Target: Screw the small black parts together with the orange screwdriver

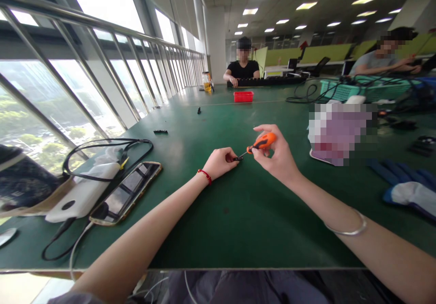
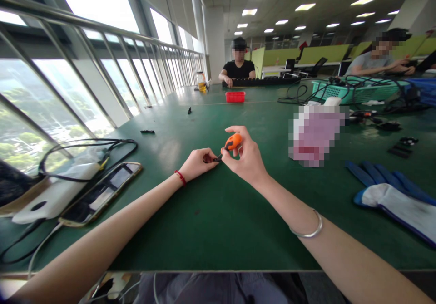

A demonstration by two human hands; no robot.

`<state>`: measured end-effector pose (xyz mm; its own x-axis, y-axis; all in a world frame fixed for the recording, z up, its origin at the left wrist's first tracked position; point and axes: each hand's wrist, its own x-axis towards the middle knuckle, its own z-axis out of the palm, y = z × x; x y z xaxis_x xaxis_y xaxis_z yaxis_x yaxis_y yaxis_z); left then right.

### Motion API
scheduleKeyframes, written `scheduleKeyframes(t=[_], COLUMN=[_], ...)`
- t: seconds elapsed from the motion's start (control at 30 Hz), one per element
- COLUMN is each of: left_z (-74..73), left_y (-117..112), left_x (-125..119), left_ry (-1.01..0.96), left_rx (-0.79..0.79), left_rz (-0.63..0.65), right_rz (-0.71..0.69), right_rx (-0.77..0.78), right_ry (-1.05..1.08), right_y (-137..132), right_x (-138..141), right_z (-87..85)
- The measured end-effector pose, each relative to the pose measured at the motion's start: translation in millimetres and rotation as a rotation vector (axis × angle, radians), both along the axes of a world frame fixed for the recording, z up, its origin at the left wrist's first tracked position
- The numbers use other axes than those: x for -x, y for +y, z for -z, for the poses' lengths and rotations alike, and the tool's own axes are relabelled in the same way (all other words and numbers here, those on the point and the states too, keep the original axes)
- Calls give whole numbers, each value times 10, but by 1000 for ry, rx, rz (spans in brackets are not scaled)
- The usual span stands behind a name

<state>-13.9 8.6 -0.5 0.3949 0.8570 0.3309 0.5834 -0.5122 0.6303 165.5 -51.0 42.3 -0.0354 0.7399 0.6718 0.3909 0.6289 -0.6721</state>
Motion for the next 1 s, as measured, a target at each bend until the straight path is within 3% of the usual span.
scheduleKeyframes(t=[0.13, 0.37, 0.57, 0.77, 1.0], left_z=[1, 2, -6, 2, -5], left_y=[3, 4, -5, 4, 0], left_x=[1, 3, 3, -1, 1], left_ry=[-6, -1, 0, 1, 6], left_rx=[3, 2, 3, -2, -7], left_rz=[3, 1, -4, -5, -9], right_rz=[32, 7, 29, -13, 4], right_rx=[64, -14, 53, 5, 64], right_ry=[-80, -18, -117, -20, -136], right_y=[5, -5, -1, 6, -6], right_x=[-9, 8, -8, 9, -4], right_z=[0, -6, 7, -1, -3])
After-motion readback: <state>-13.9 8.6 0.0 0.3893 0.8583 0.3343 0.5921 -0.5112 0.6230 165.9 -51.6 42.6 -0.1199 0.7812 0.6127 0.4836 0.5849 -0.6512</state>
